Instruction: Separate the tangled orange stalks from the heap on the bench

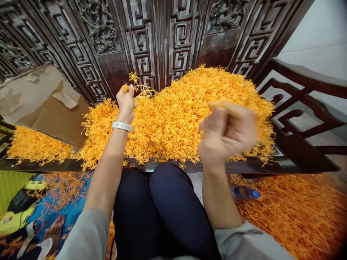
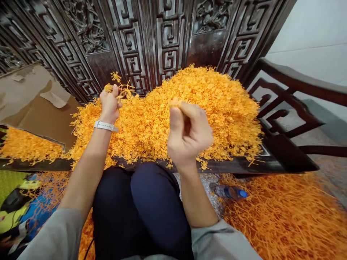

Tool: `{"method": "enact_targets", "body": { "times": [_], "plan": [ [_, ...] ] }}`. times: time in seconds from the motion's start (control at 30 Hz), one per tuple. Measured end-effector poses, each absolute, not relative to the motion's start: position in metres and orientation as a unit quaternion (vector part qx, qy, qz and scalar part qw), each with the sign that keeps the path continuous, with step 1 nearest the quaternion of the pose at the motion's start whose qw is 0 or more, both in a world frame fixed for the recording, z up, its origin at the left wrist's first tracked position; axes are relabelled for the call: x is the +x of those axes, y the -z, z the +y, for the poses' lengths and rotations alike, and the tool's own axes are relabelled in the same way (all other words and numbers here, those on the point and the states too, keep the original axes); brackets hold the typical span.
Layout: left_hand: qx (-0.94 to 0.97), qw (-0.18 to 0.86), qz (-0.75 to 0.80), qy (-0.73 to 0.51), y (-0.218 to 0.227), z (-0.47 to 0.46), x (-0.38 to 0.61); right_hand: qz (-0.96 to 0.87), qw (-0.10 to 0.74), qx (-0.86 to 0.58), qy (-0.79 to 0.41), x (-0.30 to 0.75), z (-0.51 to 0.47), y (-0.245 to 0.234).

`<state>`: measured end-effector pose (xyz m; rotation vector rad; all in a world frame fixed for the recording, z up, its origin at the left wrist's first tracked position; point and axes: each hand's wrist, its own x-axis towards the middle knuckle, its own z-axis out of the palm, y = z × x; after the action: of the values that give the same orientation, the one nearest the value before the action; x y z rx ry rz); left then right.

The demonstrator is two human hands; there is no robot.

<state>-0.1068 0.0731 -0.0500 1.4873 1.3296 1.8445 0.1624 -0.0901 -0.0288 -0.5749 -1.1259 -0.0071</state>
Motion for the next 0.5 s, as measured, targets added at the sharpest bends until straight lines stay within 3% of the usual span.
{"method": "enact_targets", "body": {
  "times": [0.1, 0.17, 0.37, 0.5],
  "plan": [
    [0.519, 0.252, 0.474, -0.665, 0.041, 0.062, -0.092, -0.621, 0.645, -0.443, -0.042, 0.171, -0.053, 0.072],
    [0.546, 0.276, 0.464, -0.641, 0.035, 0.052, -0.076, -0.621, 0.598, -0.503, -0.063, 0.173, -0.038, 0.095],
    [0.667, 0.273, 0.426, -0.547, 0.028, 0.031, -0.049, -0.528, 0.687, -0.487, -0.116, 0.166, -0.040, 0.092],
    [0.711, 0.257, 0.405, -0.513, 0.021, 0.024, -0.041, -0.554, 0.621, -0.531, -0.160, 0.162, -0.037, 0.100]
  ]
}}
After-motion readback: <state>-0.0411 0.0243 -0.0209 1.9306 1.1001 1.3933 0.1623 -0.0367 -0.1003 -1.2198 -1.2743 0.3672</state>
